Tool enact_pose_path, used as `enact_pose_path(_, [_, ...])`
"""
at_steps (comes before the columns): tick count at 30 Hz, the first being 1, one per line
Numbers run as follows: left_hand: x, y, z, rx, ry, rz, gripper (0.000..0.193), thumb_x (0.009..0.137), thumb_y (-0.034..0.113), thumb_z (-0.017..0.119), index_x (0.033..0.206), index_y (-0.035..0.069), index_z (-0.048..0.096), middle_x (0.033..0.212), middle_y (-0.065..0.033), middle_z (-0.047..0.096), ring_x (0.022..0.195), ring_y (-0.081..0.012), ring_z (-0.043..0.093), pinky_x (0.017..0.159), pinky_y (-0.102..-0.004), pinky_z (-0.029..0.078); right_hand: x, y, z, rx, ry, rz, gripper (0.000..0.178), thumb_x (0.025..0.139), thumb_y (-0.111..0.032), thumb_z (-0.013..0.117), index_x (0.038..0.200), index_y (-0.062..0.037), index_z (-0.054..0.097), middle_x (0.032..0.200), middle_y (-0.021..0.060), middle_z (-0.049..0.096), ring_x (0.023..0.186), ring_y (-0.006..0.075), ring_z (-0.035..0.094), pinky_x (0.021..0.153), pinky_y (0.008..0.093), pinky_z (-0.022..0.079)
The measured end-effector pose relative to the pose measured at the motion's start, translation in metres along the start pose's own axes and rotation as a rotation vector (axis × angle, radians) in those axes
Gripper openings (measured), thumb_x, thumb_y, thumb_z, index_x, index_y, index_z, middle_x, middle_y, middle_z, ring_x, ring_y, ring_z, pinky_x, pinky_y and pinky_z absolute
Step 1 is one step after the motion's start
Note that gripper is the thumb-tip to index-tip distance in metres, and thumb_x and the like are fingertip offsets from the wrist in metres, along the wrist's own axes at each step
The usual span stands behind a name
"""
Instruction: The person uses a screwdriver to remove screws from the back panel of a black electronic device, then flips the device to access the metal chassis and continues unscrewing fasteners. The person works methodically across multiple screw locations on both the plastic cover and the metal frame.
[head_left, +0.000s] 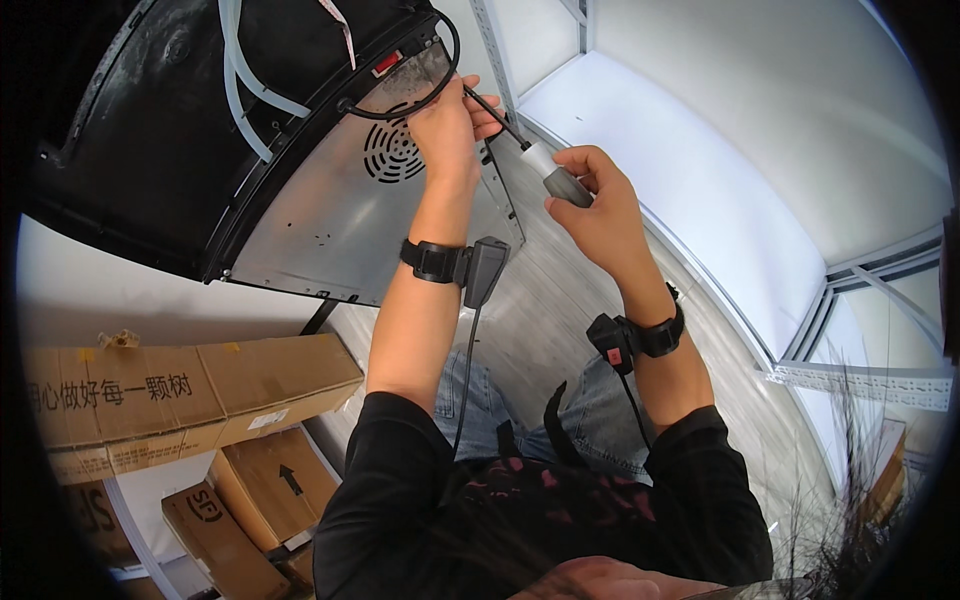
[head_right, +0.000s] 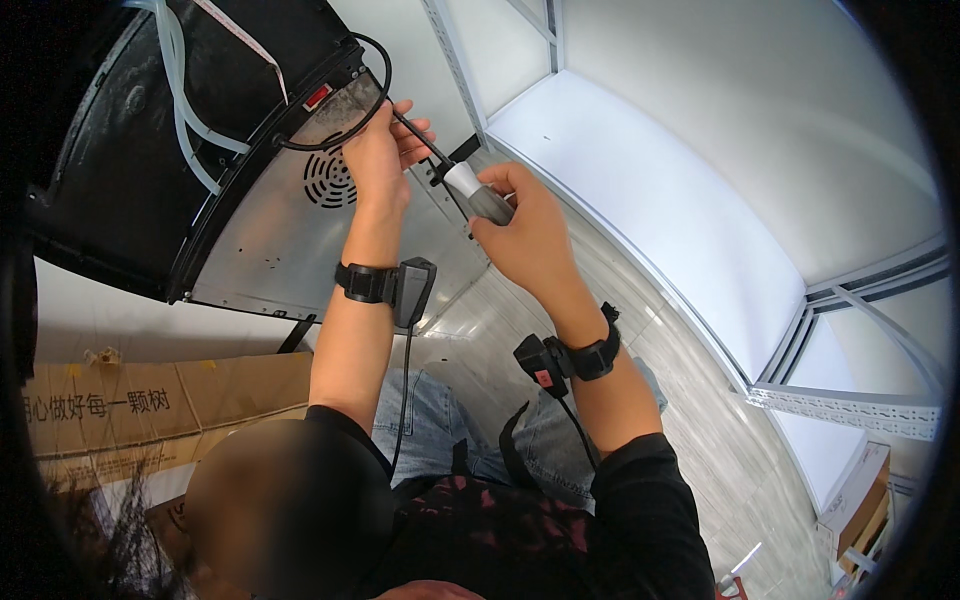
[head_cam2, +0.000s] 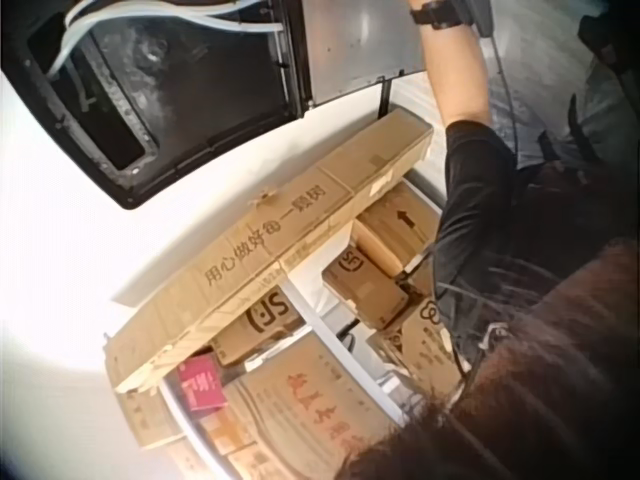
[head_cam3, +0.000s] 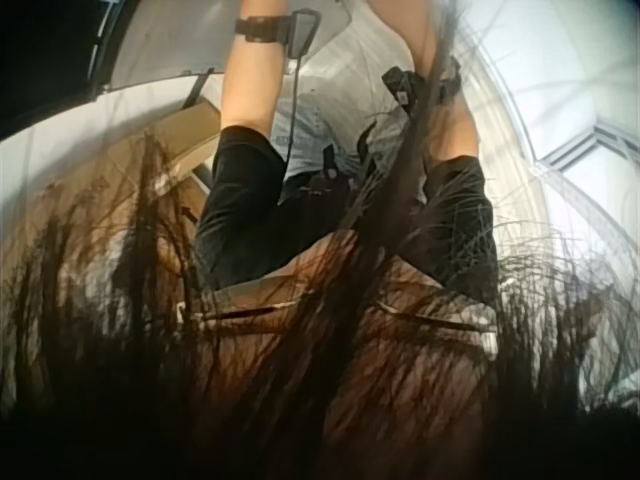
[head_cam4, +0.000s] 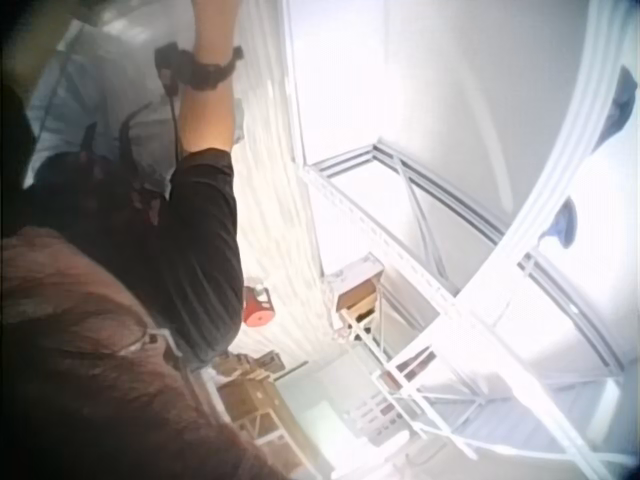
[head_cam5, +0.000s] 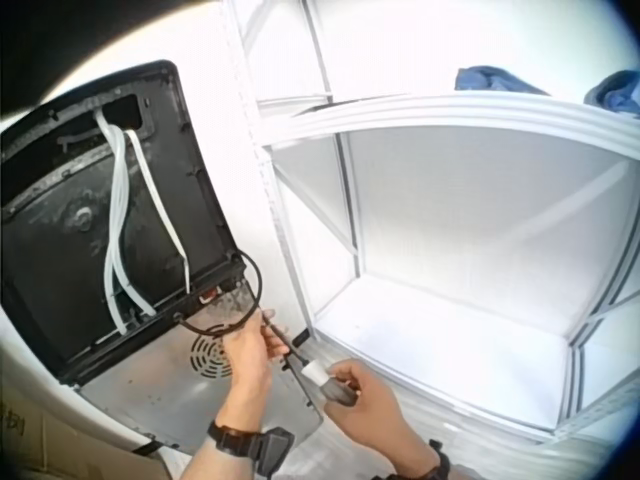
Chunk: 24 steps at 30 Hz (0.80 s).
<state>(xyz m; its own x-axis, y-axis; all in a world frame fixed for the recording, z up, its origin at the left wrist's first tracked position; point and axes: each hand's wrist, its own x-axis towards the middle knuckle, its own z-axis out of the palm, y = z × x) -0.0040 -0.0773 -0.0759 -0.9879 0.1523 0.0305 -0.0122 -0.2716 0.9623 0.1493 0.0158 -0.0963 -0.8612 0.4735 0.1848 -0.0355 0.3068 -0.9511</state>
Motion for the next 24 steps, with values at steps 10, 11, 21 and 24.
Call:
enact_pose_path(10, [0.002,0.003,0.003,0.011,0.036,0.028,0.025,0.087,0.016,0.048,0.082,-0.004,0.062,0.066,-0.014,0.064,0.049,-0.0152,0.058,0.045,-0.0245,0.048,0.0,0.004,0.001,0.006,0.006,-0.011,0.037,0.069,-0.004,0.068,0.104,-0.0071,0.056,0.086,0.0089,0.06,0.074,0.0208,0.06,0.067,0.0322,0.048])
enact_pose_path(11, [0.002,0.003,0.003,0.014,0.041,0.027,0.025,0.086,0.016,0.047,0.081,-0.004,0.062,0.065,-0.014,0.064,0.049,-0.015,0.058,0.045,-0.0243,0.048,0.0,0.004,0.002,0.007,0.005,-0.014,0.037,0.069,-0.005,0.068,0.104,-0.0071,0.056,0.086,0.0089,0.06,0.074,0.0208,0.06,0.067,0.0321,0.048])
enact_pose_path(21, [0.005,0.001,0.0,0.078,0.029,0.019,0.027,0.086,0.019,0.046,0.078,-0.001,0.063,0.066,-0.013,0.065,0.056,-0.0175,0.061,0.049,-0.0264,0.047,-0.002,-0.002,0.001,0.001,0.001,-0.007,0.038,0.069,-0.004,0.067,0.105,-0.0058,0.056,0.087,0.0086,0.06,0.075,0.0191,0.06,0.067,0.031,0.048])
enact_pose_path(24, [0.004,0.003,0.0,0.065,0.022,-0.006,0.028,0.086,0.02,0.046,0.079,-0.001,0.063,0.068,-0.0133,0.066,0.057,-0.0177,0.061,0.052,-0.0268,0.047,-0.001,-0.005,0.0,0.003,0.001,0.0,0.038,0.068,-0.004,0.066,0.104,-0.0044,0.057,0.085,0.0086,0.059,0.074,0.0188,0.059,0.067,0.0308,0.048])
